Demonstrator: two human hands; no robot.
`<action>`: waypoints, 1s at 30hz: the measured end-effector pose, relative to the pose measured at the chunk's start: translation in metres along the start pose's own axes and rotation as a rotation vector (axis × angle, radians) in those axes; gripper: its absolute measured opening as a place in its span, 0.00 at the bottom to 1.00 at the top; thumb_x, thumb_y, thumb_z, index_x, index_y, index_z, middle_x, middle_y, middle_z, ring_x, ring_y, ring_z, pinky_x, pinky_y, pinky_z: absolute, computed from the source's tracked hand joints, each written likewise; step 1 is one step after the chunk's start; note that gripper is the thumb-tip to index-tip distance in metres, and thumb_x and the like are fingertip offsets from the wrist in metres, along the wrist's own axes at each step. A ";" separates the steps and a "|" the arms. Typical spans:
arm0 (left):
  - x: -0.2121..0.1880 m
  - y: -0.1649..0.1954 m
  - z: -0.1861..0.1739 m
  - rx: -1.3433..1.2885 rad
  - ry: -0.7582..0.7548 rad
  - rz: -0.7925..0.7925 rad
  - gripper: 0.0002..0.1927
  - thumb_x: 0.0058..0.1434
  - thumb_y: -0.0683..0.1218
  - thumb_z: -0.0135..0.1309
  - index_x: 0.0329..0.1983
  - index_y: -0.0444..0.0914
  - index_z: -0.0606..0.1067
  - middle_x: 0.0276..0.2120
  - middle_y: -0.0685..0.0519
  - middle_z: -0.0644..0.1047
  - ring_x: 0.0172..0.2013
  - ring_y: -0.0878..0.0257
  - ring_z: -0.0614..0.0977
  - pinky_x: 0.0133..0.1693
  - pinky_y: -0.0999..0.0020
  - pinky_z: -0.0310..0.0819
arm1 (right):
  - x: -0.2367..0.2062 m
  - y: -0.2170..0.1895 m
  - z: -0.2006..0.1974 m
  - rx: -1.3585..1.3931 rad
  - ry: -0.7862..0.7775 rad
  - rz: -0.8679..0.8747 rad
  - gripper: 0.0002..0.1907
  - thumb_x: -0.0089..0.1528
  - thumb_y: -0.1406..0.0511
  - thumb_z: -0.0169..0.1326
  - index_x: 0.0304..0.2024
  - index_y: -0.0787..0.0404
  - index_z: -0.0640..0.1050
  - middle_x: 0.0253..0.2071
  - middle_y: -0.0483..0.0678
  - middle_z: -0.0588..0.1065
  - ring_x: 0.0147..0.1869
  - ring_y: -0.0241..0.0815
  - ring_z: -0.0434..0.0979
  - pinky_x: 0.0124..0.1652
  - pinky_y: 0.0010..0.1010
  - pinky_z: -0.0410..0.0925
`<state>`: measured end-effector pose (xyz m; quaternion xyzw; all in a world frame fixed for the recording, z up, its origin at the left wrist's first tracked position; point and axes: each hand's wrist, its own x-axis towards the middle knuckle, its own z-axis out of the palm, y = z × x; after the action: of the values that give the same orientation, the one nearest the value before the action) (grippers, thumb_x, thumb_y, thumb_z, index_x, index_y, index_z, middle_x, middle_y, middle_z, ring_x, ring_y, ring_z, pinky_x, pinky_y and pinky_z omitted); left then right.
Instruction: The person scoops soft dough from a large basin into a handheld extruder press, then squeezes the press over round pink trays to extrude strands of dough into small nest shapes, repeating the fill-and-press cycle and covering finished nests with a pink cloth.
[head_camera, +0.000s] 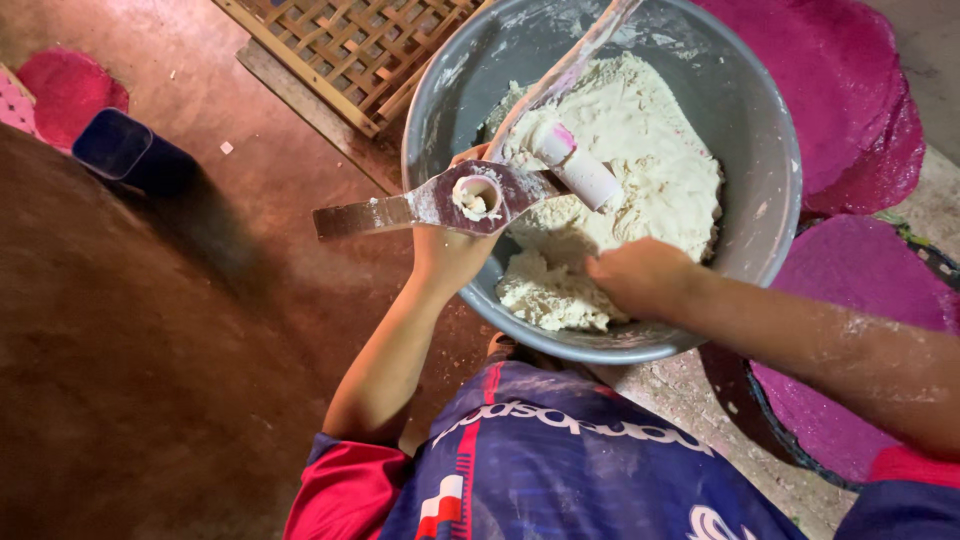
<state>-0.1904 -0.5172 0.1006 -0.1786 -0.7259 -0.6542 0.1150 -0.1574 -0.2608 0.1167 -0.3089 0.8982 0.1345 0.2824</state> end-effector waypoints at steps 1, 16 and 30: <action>0.000 -0.002 0.000 0.008 0.003 0.011 0.25 0.62 0.41 0.65 0.61 0.34 0.73 0.51 0.52 0.79 0.50 0.68 0.80 0.54 0.70 0.75 | -0.003 -0.001 0.003 0.036 0.010 0.008 0.08 0.60 0.66 0.52 0.40 0.61 0.77 0.33 0.54 0.80 0.39 0.55 0.83 0.37 0.46 0.75; 0.022 0.008 -0.008 0.641 -0.099 0.272 0.32 0.51 0.46 0.65 0.60 0.38 0.72 0.60 0.46 0.77 0.52 0.51 0.80 0.53 0.58 0.75 | -0.143 0.042 -0.045 0.899 0.279 0.048 0.19 0.64 0.54 0.53 0.57 0.44 0.81 0.43 0.46 0.85 0.43 0.42 0.86 0.45 0.35 0.76; 0.003 0.011 0.049 0.570 -0.364 0.102 0.25 0.55 0.51 0.62 0.56 0.40 0.78 0.49 0.46 0.81 0.46 0.49 0.83 0.46 0.59 0.77 | -0.117 -0.035 -0.115 -0.162 0.799 0.007 0.11 0.57 0.63 0.54 0.43 0.53 0.77 0.31 0.45 0.76 0.32 0.46 0.81 0.29 0.39 0.72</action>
<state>-0.1854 -0.4674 0.1055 -0.2891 -0.8784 -0.3756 0.0611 -0.1082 -0.2793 0.2764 -0.3549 0.9248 0.0754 -0.1146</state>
